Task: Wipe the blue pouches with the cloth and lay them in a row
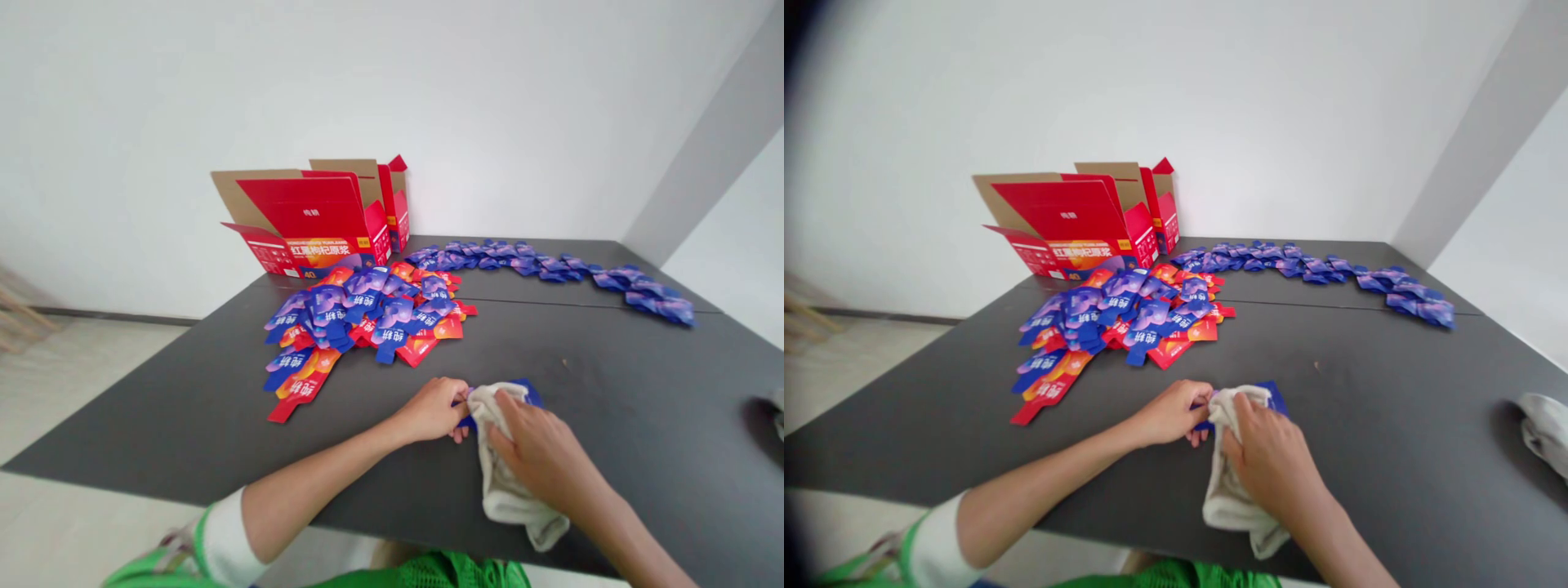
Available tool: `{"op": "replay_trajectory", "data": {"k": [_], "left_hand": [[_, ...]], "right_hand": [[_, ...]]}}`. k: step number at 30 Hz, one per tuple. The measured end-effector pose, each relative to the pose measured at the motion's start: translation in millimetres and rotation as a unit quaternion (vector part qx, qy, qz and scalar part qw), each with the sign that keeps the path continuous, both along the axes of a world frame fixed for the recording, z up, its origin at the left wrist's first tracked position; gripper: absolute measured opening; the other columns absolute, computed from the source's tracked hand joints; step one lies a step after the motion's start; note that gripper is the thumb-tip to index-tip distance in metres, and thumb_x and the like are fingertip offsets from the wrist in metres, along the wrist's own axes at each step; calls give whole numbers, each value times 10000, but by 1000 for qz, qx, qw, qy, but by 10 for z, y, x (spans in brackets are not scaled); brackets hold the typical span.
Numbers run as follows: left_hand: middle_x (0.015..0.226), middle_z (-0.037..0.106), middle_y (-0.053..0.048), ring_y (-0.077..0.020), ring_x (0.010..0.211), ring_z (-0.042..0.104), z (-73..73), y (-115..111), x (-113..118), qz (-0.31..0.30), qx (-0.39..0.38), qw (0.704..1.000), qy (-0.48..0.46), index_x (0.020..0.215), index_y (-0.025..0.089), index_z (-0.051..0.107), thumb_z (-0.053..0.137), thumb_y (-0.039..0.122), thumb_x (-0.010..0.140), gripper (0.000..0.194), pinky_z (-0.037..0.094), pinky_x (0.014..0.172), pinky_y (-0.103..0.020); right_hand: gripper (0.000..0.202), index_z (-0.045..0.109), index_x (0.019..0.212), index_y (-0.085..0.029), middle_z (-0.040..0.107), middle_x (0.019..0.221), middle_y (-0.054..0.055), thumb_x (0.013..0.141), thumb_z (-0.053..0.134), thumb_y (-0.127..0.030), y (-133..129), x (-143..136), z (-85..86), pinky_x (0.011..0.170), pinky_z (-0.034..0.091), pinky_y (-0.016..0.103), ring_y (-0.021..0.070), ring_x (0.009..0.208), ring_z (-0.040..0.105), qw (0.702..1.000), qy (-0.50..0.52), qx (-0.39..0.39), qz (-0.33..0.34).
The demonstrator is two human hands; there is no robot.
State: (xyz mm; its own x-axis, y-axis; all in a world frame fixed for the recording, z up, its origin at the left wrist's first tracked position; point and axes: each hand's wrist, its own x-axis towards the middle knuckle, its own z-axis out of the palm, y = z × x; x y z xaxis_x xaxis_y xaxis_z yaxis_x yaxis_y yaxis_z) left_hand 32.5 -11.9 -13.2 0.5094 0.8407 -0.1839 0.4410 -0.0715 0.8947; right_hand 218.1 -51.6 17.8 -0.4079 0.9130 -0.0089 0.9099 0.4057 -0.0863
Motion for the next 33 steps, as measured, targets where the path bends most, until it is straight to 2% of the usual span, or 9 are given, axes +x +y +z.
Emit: {"op": "replay_trajectory", "data": {"k": [2,7,11,13,18,23,27,31,33], "left_hand": [[697,665,-13,-112,522,629,11,-2,-4,0,-1,1000,0,813,159,520,430,217,855,114,473,492,-188],[611,633,12,-99,485,606,22,-1,-1,-2,-3,1000,5,807,158,499,433,239,872,123,453,469,-167],[628,639,10,-99,497,614,30,-7,3,4,-1,1000,7,804,162,495,416,217,875,120,448,469,-165],[639,644,7,-106,503,619,39,-13,2,3,0,1000,7,803,166,488,416,223,878,119,449,467,-171],[623,640,7,-104,478,606,48,-12,3,1,2,1000,8,788,171,461,416,235,880,121,441,463,-174],[662,654,3,-101,494,612,52,-6,1,-1,8,1000,14,794,168,481,411,214,868,111,440,472,-175],[621,637,17,-103,478,601,59,-7,3,0,9,1000,14,786,175,469,422,255,878,130,442,475,-181],[652,642,12,-98,501,611,49,-1,-6,-4,6,1000,13,789,170,488,423,213,856,103,446,480,-173],[657,644,9,-103,507,616,45,2,-12,-9,6,1000,12,799,171,490,418,217,858,104,450,481,-177]], "right_hand": [[273,464,1152,-182,639,1058,100,924,361,-291,-21,-14,3,661,381,274,224,904,632,999,12,-15,36],[239,499,1034,-184,655,931,86,927,339,-324,15,66,30,588,358,285,249,794,646,996,-34,-12,-82],[262,483,1114,-178,646,1021,105,918,344,-282,-12,44,24,641,382,289,235,861,639,1000,-10,-16,9],[281,472,1145,-183,650,1025,98,916,348,-287,-9,44,22,646,385,292,238,870,640,999,-5,-25,21],[249,496,1034,-173,659,931,89,925,320,-311,53,81,61,600,367,303,264,809,646,996,-34,-7,-77],[251,478,1106,-191,654,965,75,915,351,-293,39,22,59,618,369,289,238,847,641,999,6,-31,17],[220,492,1006,-184,656,891,85,923,348,-329,86,26,63,578,340,277,240,777,645,996,-28,-15,-79],[217,484,1060,-188,653,983,87,906,363,-283,74,-19,74,621,361,271,224,849,639,1000,2,-13,15],[217,482,1055,-194,656,962,78,911,357,-297,88,-21,78,613,359,269,224,835,641,1000,-2,-19,11]]}}
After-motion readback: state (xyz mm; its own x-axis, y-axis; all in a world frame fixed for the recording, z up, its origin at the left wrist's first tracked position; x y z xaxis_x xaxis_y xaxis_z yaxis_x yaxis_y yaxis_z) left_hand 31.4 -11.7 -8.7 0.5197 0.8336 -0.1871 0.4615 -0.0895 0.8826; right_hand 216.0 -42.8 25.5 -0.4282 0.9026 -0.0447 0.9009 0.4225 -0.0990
